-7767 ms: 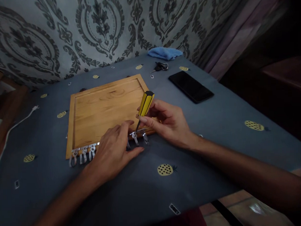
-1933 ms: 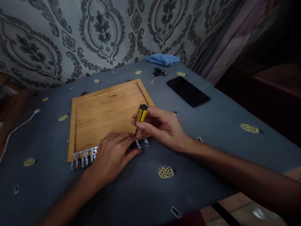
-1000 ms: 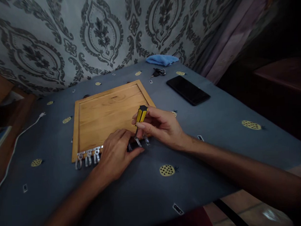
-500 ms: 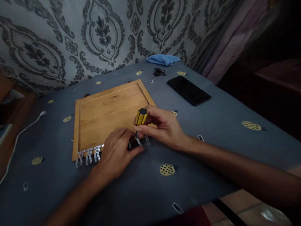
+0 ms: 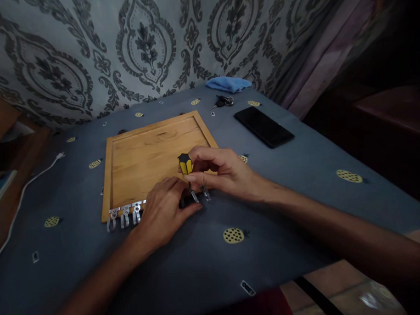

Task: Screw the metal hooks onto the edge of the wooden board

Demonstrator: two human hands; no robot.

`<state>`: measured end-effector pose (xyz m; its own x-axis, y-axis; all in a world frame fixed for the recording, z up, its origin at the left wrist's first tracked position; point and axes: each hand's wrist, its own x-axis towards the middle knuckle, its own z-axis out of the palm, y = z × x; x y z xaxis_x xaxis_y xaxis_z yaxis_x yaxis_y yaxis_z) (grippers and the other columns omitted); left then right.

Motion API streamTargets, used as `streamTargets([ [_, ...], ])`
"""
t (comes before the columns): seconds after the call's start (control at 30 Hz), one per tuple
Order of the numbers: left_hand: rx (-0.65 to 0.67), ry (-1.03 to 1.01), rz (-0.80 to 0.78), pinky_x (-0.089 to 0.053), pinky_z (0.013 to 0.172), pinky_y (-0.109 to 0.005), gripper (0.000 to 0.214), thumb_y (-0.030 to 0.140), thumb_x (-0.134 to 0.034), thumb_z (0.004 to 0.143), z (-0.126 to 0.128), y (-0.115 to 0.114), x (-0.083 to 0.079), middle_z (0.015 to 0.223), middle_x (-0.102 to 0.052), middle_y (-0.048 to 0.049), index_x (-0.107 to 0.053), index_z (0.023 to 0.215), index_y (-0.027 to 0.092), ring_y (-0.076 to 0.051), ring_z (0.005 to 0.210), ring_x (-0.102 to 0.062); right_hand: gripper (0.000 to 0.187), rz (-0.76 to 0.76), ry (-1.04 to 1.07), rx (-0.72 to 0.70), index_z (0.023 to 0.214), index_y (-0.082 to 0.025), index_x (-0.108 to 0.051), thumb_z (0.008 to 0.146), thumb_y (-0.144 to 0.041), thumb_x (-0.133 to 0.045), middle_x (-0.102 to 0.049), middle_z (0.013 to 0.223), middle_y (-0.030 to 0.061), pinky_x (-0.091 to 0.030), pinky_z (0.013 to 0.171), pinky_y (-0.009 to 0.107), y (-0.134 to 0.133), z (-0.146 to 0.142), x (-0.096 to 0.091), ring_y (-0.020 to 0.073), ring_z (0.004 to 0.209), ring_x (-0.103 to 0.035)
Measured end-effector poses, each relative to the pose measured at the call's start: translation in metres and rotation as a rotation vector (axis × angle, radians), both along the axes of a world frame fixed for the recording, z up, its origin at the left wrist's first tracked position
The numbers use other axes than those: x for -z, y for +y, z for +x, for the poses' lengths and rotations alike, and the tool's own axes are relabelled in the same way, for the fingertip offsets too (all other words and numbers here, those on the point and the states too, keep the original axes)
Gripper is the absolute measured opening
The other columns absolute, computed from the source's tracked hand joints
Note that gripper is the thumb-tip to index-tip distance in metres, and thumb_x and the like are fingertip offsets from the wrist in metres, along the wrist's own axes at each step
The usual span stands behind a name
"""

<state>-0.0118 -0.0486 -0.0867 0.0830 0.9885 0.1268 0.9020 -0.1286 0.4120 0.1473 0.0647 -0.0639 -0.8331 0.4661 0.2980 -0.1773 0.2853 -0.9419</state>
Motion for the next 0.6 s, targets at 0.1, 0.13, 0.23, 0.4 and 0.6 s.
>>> streamTargets([
  [0.1,-0.001,-0.008,-0.017,-0.055,0.089,-0.047,0.031,0.043,-0.072,0.087,-0.0004,0.0002,-0.0007,0.107,-0.071,-0.0076,-0.065,0.106,0.019,-0.028,0.102,-0.067,0.030,-0.049,0.025,0.040,0.086,-0.019,-0.052,0.091,-0.042,-0.072,-0.054,0.066,-0.0062,-0.045,0.052,0.020,-0.0032,-0.0011,0.0033,0.0088,0.057,-0.059],
  [0.13,-0.002,-0.008,-0.024,-0.055,0.089,-0.047,0.031,0.042,-0.073,0.087,-0.0003,0.0004,-0.0013,0.108,-0.071,-0.0079,-0.065,0.105,0.019,-0.028,0.102,-0.067,0.031,-0.065,0.029,0.047,0.086,-0.019,-0.052,0.090,-0.042,-0.073,-0.054,0.065,-0.0064,-0.044,0.051,0.019,-0.0038,-0.0013,0.0037,0.0087,0.056,-0.059],
  [0.23,-0.006,0.001,-0.042,-0.055,0.089,-0.046,0.028,0.041,-0.074,0.086,0.0002,0.0006,-0.0029,0.106,-0.071,-0.0082,-0.065,0.100,0.019,-0.029,0.101,-0.067,0.031,-0.097,0.018,0.043,0.091,-0.018,-0.055,0.090,-0.044,-0.072,-0.057,0.065,-0.0057,-0.045,0.050,0.020,-0.0042,-0.0009,0.0027,0.0093,0.057,-0.060],
  [0.4,-0.017,0.009,-0.052,-0.055,0.089,-0.045,0.026,0.042,-0.074,0.086,0.0010,0.0005,-0.0035,0.105,-0.071,-0.0073,-0.065,0.096,0.019,-0.028,0.102,-0.066,0.029,-0.009,-0.018,0.045,0.092,-0.018,-0.060,0.094,-0.046,-0.067,-0.060,0.065,-0.0044,-0.047,0.054,0.022,-0.0027,0.0015,-0.0014,0.0101,0.059,-0.061],
  [0.6,-0.010,-0.014,-0.046,-0.054,0.089,-0.046,0.027,0.041,-0.074,0.086,0.0008,0.0009,-0.0033,0.105,-0.071,-0.0074,-0.064,0.097,0.019,-0.028,0.099,-0.066,0.028,0.004,-0.004,0.061,0.089,-0.018,-0.062,0.092,-0.044,-0.069,-0.063,0.065,-0.0030,-0.048,0.055,0.023,-0.0037,0.0024,-0.0016,0.0115,0.060,-0.062],
])
